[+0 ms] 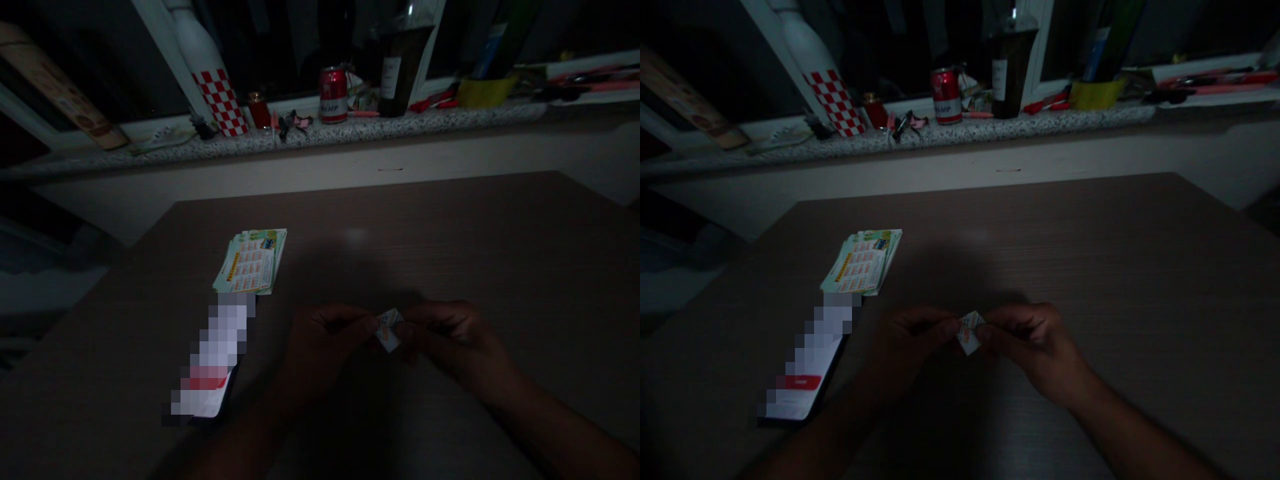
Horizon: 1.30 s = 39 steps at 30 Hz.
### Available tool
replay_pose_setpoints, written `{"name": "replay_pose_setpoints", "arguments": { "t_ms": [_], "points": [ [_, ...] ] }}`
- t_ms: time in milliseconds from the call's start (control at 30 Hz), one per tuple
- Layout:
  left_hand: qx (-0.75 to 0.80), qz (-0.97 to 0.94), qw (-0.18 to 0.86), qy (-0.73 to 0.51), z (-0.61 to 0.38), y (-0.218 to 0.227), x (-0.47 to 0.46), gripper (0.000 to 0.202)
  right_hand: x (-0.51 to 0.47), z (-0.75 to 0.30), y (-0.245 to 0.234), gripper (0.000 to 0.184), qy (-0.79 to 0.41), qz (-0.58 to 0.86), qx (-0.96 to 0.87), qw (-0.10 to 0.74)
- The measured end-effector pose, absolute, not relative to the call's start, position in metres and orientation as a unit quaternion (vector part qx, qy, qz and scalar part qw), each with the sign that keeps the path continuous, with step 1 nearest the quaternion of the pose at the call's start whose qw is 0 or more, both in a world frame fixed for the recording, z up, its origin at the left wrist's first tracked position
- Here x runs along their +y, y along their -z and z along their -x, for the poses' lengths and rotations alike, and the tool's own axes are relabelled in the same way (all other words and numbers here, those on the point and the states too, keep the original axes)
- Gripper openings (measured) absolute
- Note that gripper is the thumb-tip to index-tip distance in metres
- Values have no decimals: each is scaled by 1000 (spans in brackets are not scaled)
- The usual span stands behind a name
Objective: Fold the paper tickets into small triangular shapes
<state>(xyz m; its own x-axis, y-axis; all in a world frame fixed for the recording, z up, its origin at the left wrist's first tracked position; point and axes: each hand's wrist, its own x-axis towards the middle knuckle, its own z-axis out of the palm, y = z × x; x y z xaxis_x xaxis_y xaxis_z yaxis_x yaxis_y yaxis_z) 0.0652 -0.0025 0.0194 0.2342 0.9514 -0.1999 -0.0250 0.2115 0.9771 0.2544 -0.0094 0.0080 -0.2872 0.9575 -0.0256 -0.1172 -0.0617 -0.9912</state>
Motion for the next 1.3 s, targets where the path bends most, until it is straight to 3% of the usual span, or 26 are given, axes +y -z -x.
{"name": "replay_pose_setpoints", "arguments": {
  "t_ms": [600, 867, 1300],
  "points": [
    [444, -581, 582, -356, -61, -18, -8, 22, -9, -259, -7, 16, -615, 396, -542, 414],
    [409, -748, 437, -285, -58, -21, -6, 37, -12, -258, -4, 18, -647, 383, -547, 367],
    [394, -746, 450, -292, -61, -22, -10, 36, -15, -257, -7, 16, -654, 365, -555, 363]
  ]
}}
